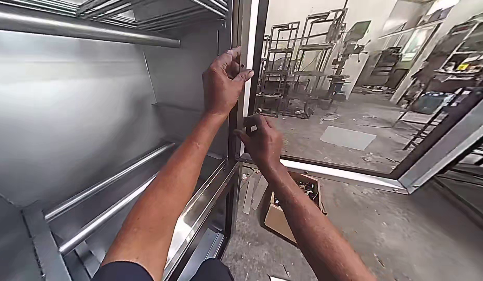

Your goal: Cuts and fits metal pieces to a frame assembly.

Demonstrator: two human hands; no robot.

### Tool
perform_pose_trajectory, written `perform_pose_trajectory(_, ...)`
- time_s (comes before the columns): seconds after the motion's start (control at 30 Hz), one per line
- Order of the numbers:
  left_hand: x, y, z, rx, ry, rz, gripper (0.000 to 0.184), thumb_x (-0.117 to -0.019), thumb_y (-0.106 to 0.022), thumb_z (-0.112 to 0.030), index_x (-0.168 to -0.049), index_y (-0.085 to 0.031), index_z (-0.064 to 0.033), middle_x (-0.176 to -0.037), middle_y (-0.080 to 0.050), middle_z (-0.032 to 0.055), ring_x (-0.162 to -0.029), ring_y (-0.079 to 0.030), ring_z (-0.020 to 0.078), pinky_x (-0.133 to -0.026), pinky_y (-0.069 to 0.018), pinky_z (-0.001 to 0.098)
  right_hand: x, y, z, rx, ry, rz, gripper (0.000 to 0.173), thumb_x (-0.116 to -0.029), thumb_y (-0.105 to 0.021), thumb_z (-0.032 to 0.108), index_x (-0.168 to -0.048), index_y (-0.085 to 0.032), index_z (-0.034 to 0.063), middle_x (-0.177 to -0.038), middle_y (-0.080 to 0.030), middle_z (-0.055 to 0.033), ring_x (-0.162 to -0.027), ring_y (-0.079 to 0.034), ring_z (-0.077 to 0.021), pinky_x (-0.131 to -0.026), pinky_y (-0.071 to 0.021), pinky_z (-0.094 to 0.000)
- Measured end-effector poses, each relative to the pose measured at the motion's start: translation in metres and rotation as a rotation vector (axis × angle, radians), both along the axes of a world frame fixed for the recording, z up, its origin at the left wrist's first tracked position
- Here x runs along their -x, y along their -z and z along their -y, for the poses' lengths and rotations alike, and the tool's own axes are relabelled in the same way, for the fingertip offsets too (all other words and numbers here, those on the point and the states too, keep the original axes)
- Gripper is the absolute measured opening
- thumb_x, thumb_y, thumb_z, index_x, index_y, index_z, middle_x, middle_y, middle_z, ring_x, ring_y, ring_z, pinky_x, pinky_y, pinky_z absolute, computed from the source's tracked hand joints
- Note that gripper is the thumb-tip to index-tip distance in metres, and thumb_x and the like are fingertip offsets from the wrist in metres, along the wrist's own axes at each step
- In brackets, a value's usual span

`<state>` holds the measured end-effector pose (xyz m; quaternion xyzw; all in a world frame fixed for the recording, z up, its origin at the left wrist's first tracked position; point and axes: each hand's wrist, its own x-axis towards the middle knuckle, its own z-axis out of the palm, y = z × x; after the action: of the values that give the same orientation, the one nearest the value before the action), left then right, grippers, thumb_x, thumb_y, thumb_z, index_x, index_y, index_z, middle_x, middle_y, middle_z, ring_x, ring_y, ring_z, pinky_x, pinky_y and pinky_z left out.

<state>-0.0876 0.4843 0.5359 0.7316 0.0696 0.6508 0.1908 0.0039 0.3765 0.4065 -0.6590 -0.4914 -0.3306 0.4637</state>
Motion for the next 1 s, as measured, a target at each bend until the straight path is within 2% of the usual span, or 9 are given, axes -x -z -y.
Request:
perform_pose_trajectory(0.17, -0.002, 0.004, 0.004, 0.011, -0.015, 0.011, 0.05, -0.0837, -0.084, -0.021, -0.13, -0.069, -0.0071, -0.095, -0.074, 0.0009, -0.08, -0.068, 0.0067, -0.073, -0.0572, 0.0226, -0.001, 0.002, 0.0, -0.026, -0.015, 0.0, 0.039, -0.0826, -0.086, 0.036, -0.112, -0.07, 0.0151, -0.099, -0.069, -0.0077, -0.062, -0.064, -0.0222, -0.051, -0.0534, -0.0463)
perform_pose_trajectory(0.3, -0.001, 0.004, 0.007, 0.039, -0.057, -0.008, 0.046, -0.0846, -0.084, -0.024, -0.126, -0.072, -0.0096, -0.092, -0.075, -0.0006, -0.078, -0.069, 0.0065, -0.074, -0.0584, 0.0246, -0.003, 0.002, -0.003, -0.012, -0.013, -0.008, 0.062, -0.0829, -0.086, 0.037, -0.138, -0.061, 0.0226, -0.098, -0.069, -0.0034, -0.064, -0.064, -0.0203, -0.052, -0.0527, -0.0456)
perform_pose_trajectory(0.37, 0.0, 0.003, 0.008, 0.055, -0.062, -0.01, 0.044, -0.085, -0.084, -0.025, -0.125, -0.073, -0.0104, -0.092, -0.075, -0.0003, -0.078, -0.069, 0.007, -0.074, -0.0577, 0.0253, -0.002, 0.001, -0.004, 0.001, 0.012, -0.023, 0.067, -0.0824, -0.085, 0.041, -0.142, -0.059, 0.0284, -0.097, -0.069, -0.0017, -0.066, -0.063, -0.0199, -0.053, -0.0522, -0.0462)
perform_pose_trajectory(0.47, -0.002, 0.003, 0.008, 0.079, -0.062, -0.013, 0.042, -0.0848, -0.084, -0.025, -0.123, -0.074, -0.0112, -0.095, -0.075, -0.0003, -0.082, -0.069, 0.007, -0.079, -0.0575, 0.0264, -0.004, 0.002, -0.006, -0.028, 0.003, -0.019, 0.065, -0.0823, -0.086, 0.041, -0.141, -0.06, 0.0276, -0.094, -0.068, -0.001, -0.065, -0.062, -0.0196, -0.052, -0.0519, -0.0455)
perform_pose_trajectory(0.53, -0.002, 0.004, 0.007, 0.086, -0.06, -0.006, 0.041, -0.0844, -0.084, -0.026, -0.121, -0.074, -0.0108, -0.093, -0.075, -0.0014, -0.082, -0.069, 0.0061, -0.079, -0.0575, 0.0268, -0.005, 0.013, -0.001, -0.045, -0.099, -0.043, 0.055, -0.0902, -0.079, 0.036, -0.14, -0.06, 0.0214, -0.096, -0.069, 0.0003, -0.066, -0.064, -0.0151, -0.056, -0.0564, -0.0403)
perform_pose_trajectory(0.67, 0.0, 0.0, 0.011, 0.12, -0.036, -0.019, 0.039, -0.0844, -0.084, -0.023, -0.119, -0.074, -0.0099, -0.091, -0.075, -0.0015, -0.077, -0.07, 0.0053, -0.077, -0.0581, 0.0255, 0.014, 0.083, 0.033, 0.015, -0.238, -0.118, 0.031, -0.0978, -0.068, 0.028, -0.12, -0.069, 0.0065, -0.094, -0.073, -0.001, -0.067, -0.068, -0.0092, -0.06, -0.0613, -0.0328)
perform_pose_trajectory(0.8, 0.001, 0.0, 0.011, 0.131, -0.039, -0.005, 0.035, -0.0827, -0.085, -0.022, -0.115, -0.075, -0.0114, -0.087, -0.075, -0.0029, -0.074, -0.069, 0.0044, -0.074, -0.0581, 0.0247, 0.031, 0.166, 0.061, 0.083, -0.126, -0.053, 0.025, -0.0946, -0.07, 0.038, -0.108, -0.077, 0.0177, -0.086, -0.074, 0.0075, -0.073, -0.069, -0.0053, -0.063, -0.0589, -0.0309)
perform_pose_trajectory(0.87, 0.001, -0.001, 0.012, 0.128, -0.034, -0.003, 0.034, -0.0827, -0.085, -0.021, -0.114, -0.075, -0.0103, -0.087, -0.075, -0.0025, -0.073, -0.069, 0.0044, -0.073, -0.0581, 0.0245, 0.029, 0.166, 0.063, 0.075, -0.012, -0.037, 0.028, -0.0927, -0.069, 0.045, -0.104, -0.078, 0.0209, -0.09, -0.075, 0.0075, -0.081, -0.07, -0.0098, -0.07, -0.0583, -0.037)
perform_pose_trajectory(1.0, 0.0, -0.002, 0.012, 0.134, -0.05, -0.007, 0.033, -0.0824, -0.085, -0.022, -0.112, -0.075, -0.0109, -0.085, -0.075, -0.0032, -0.072, -0.069, 0.0044, -0.071, -0.0583, 0.0253, 0.013, 0.131, 0.051, 0.022, 0.18, 0.029, 0.039, -0.0875, -0.071, 0.055, -0.108, -0.078, 0.0221, -0.102, -0.075, 0.0003, -0.097, -0.068, -0.0231, -0.084, -0.0508, -0.0498)
